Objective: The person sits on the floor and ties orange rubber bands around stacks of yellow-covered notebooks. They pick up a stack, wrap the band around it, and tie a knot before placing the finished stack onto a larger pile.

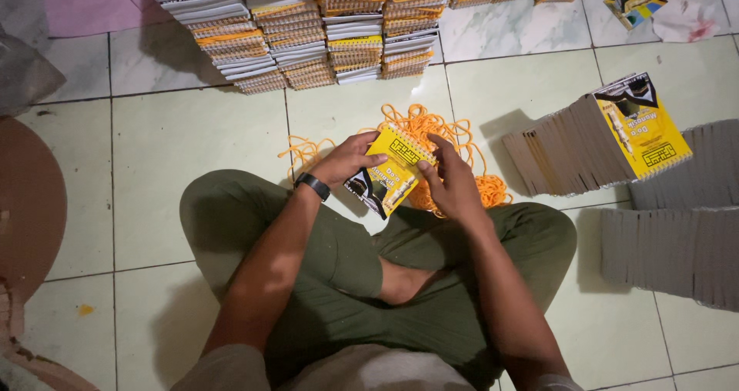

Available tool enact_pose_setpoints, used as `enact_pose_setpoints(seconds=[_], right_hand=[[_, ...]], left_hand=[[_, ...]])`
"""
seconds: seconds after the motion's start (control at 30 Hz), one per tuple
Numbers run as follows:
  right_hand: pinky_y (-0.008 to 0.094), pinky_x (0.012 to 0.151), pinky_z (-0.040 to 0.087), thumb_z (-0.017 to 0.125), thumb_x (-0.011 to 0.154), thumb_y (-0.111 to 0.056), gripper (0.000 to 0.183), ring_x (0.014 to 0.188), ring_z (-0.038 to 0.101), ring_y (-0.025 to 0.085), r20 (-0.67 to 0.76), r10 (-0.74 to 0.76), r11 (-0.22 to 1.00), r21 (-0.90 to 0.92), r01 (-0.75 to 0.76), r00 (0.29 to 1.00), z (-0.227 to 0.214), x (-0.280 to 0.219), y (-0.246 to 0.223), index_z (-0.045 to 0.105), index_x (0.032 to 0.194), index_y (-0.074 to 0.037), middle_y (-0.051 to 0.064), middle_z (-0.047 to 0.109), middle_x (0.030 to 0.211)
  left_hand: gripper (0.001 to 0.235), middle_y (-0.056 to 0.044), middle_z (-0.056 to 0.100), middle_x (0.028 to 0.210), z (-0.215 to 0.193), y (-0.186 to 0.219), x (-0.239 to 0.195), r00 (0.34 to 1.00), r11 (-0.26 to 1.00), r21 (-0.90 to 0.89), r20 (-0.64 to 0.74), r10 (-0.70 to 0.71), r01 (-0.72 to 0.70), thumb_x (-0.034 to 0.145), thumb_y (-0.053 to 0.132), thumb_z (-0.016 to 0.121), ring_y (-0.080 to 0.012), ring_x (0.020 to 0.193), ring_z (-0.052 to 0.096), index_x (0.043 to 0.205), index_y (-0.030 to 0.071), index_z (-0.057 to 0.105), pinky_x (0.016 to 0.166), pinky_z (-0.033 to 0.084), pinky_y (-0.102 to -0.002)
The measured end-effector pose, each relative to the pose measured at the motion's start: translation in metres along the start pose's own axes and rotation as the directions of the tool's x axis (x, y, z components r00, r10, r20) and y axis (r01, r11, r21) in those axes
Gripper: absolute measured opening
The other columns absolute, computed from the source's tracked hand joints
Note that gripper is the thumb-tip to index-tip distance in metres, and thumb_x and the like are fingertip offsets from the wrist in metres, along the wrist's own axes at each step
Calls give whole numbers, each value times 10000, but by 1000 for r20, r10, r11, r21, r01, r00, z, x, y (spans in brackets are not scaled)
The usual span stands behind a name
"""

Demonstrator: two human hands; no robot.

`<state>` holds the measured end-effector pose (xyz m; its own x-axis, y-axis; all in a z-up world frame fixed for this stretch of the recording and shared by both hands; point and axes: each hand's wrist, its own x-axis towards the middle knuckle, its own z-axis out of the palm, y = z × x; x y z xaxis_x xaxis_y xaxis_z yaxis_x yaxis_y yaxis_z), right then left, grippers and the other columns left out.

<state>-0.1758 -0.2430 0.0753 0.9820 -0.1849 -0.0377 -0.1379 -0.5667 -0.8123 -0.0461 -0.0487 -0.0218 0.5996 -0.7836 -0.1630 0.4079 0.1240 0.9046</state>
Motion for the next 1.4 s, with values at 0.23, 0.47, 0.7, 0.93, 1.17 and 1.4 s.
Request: enact_pose_setpoints(seconds=[0.23, 0.47, 0.7, 0.93, 1.17, 1.4], right_hand=[[665, 866, 494, 566, 1046, -302, 662, 1039, 627, 546, 62, 9, 997, -73, -5, 998, 2, -2, -7, 281, 1567, -8, 293, 593, 1265], [646, 797, 502, 459, 1086, -177, 477, 974, 646, 565, 52, -55, 996, -66, 58, 997, 19, 1, 10, 356, 1521, -13, 283, 644, 1112], [505, 806, 526, 578, 1054, -172, 387, 881, 710, 381, -38, -73, 993, 91, 76, 997, 39, 9, 45, 491, 1428, -127, 150, 723, 952], [376, 805, 515, 615, 1027, -66, 376, 820, 646, 240, -36, -80, 946, 311, 87, 996, 59, 18, 62, 521, 1390, -48, 122, 675, 874], [354, 712, 506, 752, 951, -170, 412, 751, 677, 228, 36, -93, 989, 120, 88, 995, 60, 22, 75, 608, 1337, -152, 83, 762, 901], [486, 848, 556, 683, 738, -17, 658, 909, 706, 401, 226, -227, 807, -501, 313, 947, 36, 26, 76, 627, 1369, -195, 129, 740, 1000]], left_hand=[[472, -60, 711, 1205, -3, 0, 0, 999, 999, 36, 34, -36, 34, 893, 103, 800, -131, 1055, 652, 1334, 53, 638, 958, 545, -292], [662, -194, 551, 1371, -8, -4, 4, 993, 979, 168, 9, -117, 114, 904, 282, 796, -303, 1229, 560, 1436, 4, 518, 1051, 480, -440], [346, -144, 757, 1074, 22, 8, -3, 950, 992, -51, -296, 95, -115, 926, 214, 819, -195, 1007, 704, 1147, -37, 733, 924, 580, -341], [156, -124, 755, 852, 16, 3, 6, 931, 973, -170, -354, 88, -157, 984, 151, 703, -204, 770, 750, 1048, 18, 756, 732, 630, -323], [120, -14, 545, 623, -12, 52, -11, 679, 904, -93, -694, 241, -417, 1054, 172, 567, -102, 599, 631, 1089, 91, 648, 609, 548, -190], [152, 15, 362, 586, -37, 70, -21, 526, 802, -113, -806, 272, -587, 1062, 193, 561, -35, 481, 407, 1117, 106, 672, 442, 306, -126]])
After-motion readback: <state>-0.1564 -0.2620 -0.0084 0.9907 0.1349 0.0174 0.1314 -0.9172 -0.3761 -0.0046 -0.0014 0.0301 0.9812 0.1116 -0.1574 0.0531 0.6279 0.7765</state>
